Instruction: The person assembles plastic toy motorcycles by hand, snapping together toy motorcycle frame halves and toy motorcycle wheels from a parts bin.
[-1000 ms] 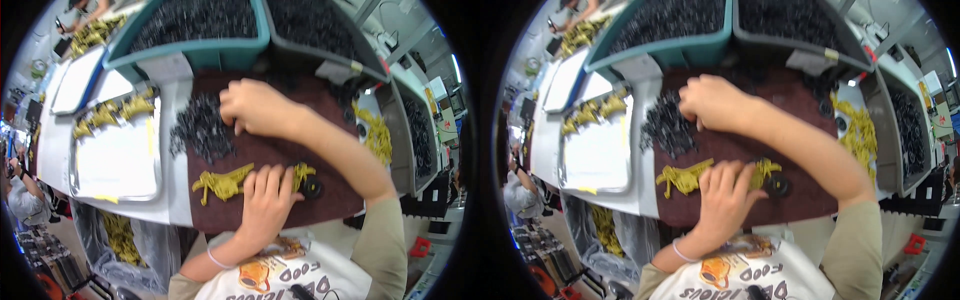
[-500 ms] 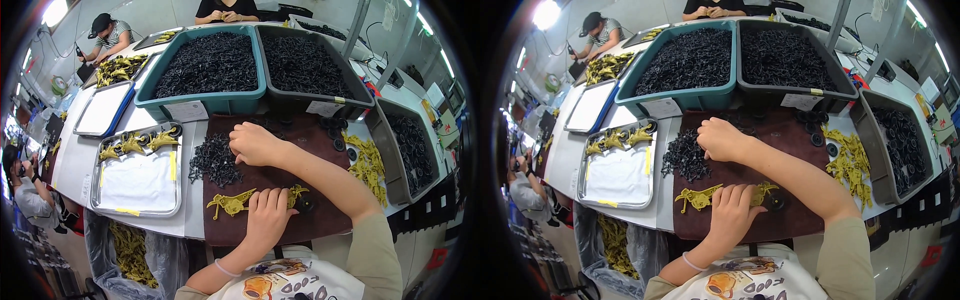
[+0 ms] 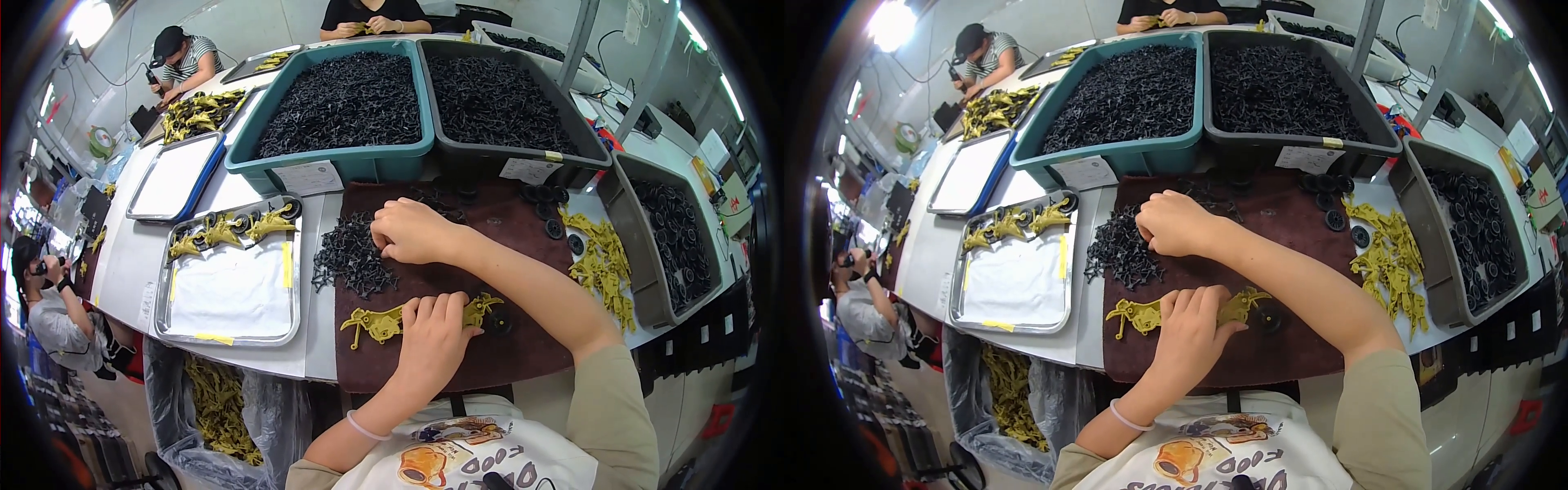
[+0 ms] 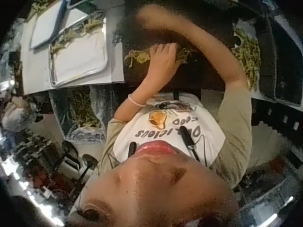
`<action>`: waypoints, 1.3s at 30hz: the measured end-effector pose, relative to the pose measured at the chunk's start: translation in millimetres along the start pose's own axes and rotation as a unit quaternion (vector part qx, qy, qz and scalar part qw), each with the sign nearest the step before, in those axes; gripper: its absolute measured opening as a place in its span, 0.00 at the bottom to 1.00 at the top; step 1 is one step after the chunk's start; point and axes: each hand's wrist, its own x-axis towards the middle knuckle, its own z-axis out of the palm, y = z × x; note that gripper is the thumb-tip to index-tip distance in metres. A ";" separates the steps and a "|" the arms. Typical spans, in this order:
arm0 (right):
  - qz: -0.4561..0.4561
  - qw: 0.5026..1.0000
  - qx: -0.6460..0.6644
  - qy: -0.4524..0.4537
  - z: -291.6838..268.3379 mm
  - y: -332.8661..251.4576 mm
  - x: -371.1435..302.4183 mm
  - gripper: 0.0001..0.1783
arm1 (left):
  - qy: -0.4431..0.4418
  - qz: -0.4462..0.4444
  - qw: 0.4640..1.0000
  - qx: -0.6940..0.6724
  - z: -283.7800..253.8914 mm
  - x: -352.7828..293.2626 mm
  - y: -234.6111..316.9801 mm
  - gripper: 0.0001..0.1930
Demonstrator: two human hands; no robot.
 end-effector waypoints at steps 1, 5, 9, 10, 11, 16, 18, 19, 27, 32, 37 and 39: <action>0.001 1.000 -0.010 0.012 2.4 -0.3 0.7 0.06 | -0.001 0.001 1.000 -0.001 -0.8 1.0 0.6 0.21; -0.021 0.996 0.063 0.055 -0.1 -14.1 2.1 0.07 | -0.001 -0.006 1.000 0.016 -0.2 0.6 2.0 0.20; -0.036 0.993 0.093 0.057 5.7 -13.5 2.8 0.08 | 0.002 -0.047 0.999 0.024 0.3 -0.2 3.6 0.22; -0.037 0.993 0.095 0.057 5.3 -12.9 1.8 0.08 | 0.001 -0.060 0.998 0.029 -0.7 0.3 4.4 0.22; -0.037 0.993 0.098 0.056 6.0 -12.2 2.0 0.08 | -0.002 -0.062 0.998 0.029 -1.6 0.8 3.2 0.22; -0.028 0.993 0.099 0.057 4.4 -13.7 2.7 0.11 | -0.057 -0.053 0.997 0.027 -4.6 4.7 -7.1 0.19; -0.044 0.991 0.114 0.049 5.5 -16.2 3.1 0.12 | -0.070 -0.053 0.996 0.011 -5.1 5.6 -9.7 0.19; -0.058 0.991 0.113 0.047 5.8 -15.7 3.0 0.12 | -0.080 -0.043 0.996 -0.002 -5.1 6.0 -10.9 0.19; -0.054 0.993 0.104 0.023 0.2 -8.8 10.4 0.08 | -0.170 -0.102 0.973 -0.115 -13.8 14.9 -7.4 0.18; -0.072 0.978 0.152 0.125 -12.6 -5.6 11.2 0.07 | -0.169 -0.153 0.952 -0.204 -17.4 13.8 -9.0 0.19; -0.004 0.970 0.176 0.169 -35.2 -7.2 -10.2 0.08 | -0.172 -0.183 0.932 -0.261 -19.5 16.8 -10.2 0.18; 0.013 0.968 0.186 0.168 -44.9 -10.5 -24.1 0.08 | -0.142 -0.186 0.937 -0.259 -18.7 16.1 -10.8 0.17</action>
